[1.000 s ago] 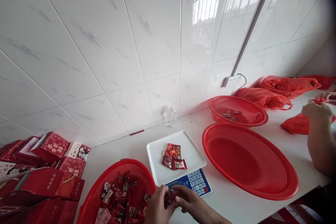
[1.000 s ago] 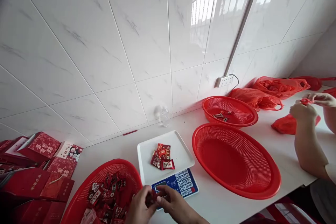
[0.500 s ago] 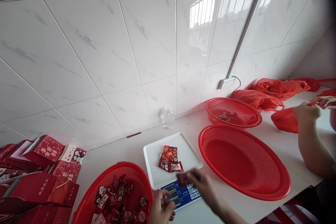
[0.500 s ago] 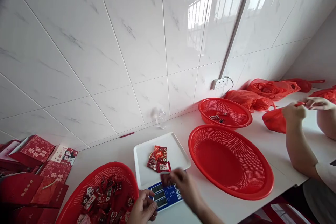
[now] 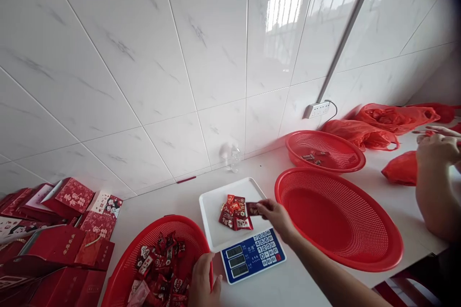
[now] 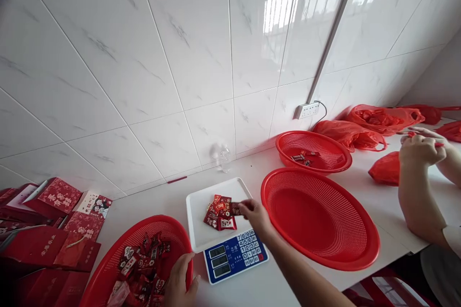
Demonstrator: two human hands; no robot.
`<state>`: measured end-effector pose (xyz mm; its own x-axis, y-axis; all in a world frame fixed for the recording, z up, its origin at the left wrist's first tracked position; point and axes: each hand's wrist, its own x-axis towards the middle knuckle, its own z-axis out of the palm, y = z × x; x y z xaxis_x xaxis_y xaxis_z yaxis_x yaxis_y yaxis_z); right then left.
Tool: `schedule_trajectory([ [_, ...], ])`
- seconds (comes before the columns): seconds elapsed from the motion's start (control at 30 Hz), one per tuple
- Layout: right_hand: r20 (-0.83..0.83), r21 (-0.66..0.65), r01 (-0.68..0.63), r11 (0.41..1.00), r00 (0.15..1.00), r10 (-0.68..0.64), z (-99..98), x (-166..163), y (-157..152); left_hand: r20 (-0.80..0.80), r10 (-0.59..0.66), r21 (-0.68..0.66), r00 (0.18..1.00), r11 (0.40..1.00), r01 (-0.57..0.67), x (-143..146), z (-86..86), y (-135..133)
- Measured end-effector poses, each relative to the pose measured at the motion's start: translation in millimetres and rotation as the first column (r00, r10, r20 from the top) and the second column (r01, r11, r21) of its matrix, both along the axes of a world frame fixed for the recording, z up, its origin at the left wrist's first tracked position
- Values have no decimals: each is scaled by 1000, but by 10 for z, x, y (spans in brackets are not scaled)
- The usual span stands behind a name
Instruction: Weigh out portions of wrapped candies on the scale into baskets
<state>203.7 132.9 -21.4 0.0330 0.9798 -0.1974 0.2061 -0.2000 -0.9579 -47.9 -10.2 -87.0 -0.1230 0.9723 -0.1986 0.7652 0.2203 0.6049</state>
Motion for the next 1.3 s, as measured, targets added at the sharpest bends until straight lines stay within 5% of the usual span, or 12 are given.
schedule_trajectory([
  [0.13,103,-71,-42,997,993,50,-389,-251,99,-105,-92,-178,990,981,72,-58,-92,-53],
  [0.37,269,-22,-70,997,960,73,-307,165,-80,-136,-56,-255,989,967,20,-53,-210,-147],
  [0.57,726,131,-56,990,685,-57,-602,899,-596,-86,-31,-233,996,972,10,-164,-131,-25],
  [0.77,801,-96,-156,983,575,170,-667,1213,-809,-122,13,-200,992,979,-38,-291,46,47],
  [1.07,784,-251,-130,959,554,281,-692,1157,-561,-168,28,-262,985,962,-72,-195,199,16],
  [1.2,854,-23,-246,969,500,147,-739,1036,-377,-237,49,-263,970,958,-113,-176,185,-57],
  [1.3,867,88,-414,906,480,135,-682,727,-222,-330,60,-202,942,970,-132,-169,106,-125],
])
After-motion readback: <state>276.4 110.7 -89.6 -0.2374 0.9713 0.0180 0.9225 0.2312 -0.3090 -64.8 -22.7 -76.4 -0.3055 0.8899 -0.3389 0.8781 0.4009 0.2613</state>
